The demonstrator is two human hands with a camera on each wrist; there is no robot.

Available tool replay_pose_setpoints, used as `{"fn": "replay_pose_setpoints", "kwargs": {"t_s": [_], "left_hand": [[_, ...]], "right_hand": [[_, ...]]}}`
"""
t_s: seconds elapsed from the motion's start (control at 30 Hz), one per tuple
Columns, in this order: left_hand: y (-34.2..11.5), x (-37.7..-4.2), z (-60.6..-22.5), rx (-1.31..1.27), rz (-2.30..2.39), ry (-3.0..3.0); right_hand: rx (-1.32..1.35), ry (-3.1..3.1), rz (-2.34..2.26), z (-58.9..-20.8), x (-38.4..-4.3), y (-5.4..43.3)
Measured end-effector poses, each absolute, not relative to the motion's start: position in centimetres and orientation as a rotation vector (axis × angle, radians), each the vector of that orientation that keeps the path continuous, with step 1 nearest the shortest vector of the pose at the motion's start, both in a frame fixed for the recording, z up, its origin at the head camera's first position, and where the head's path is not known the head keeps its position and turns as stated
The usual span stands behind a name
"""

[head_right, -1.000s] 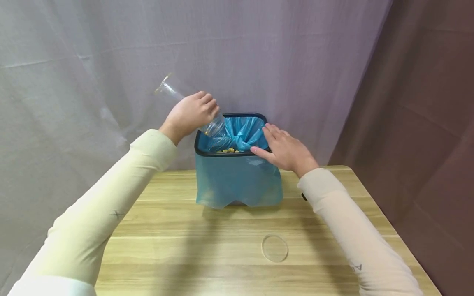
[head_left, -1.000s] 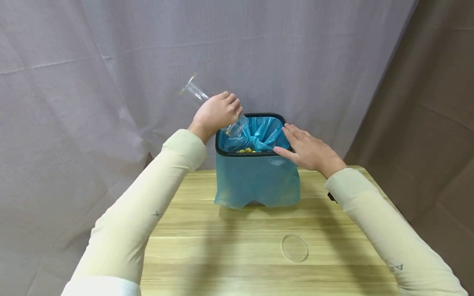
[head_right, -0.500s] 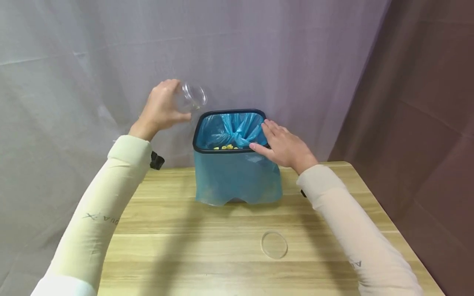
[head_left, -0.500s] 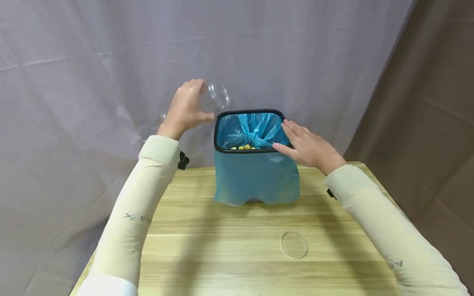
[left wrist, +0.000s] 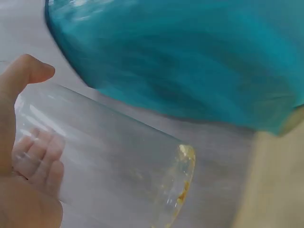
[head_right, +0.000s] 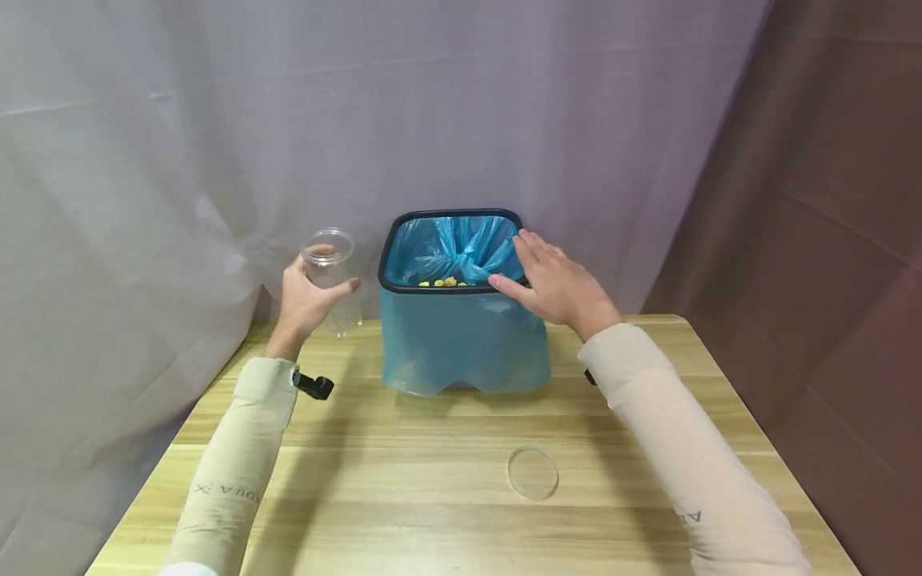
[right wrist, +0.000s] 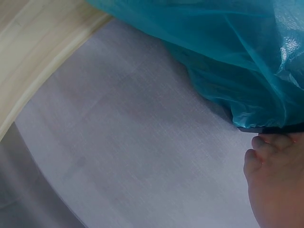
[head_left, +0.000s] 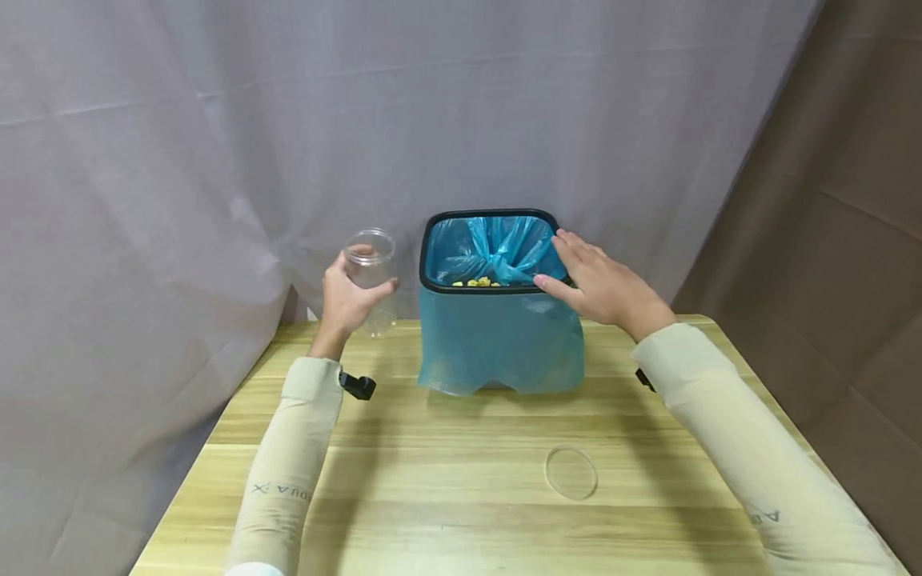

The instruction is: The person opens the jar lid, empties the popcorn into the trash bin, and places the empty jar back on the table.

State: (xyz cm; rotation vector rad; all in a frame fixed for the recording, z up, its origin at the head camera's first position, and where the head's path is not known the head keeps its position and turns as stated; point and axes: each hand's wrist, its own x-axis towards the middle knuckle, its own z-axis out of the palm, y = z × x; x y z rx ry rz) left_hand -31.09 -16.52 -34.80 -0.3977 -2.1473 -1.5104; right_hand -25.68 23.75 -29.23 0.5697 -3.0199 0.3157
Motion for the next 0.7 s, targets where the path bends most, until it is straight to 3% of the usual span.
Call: {"fn": "replay_pose_setpoints", "kwargs": {"t_s": [0.3, 0.7], "left_hand": [[-17.3, -29.1, -43.2, -0.278, -1.777, -2.059], [-17.2, -28.5, -48.9, -0.257, -1.853, -2.109]], "right_hand": [[0.574, -3.006, 0.338, -29.4, -25.8, 23.8], [0.574, -3.001, 0.334, -29.6, -25.9, 24.0]]}}
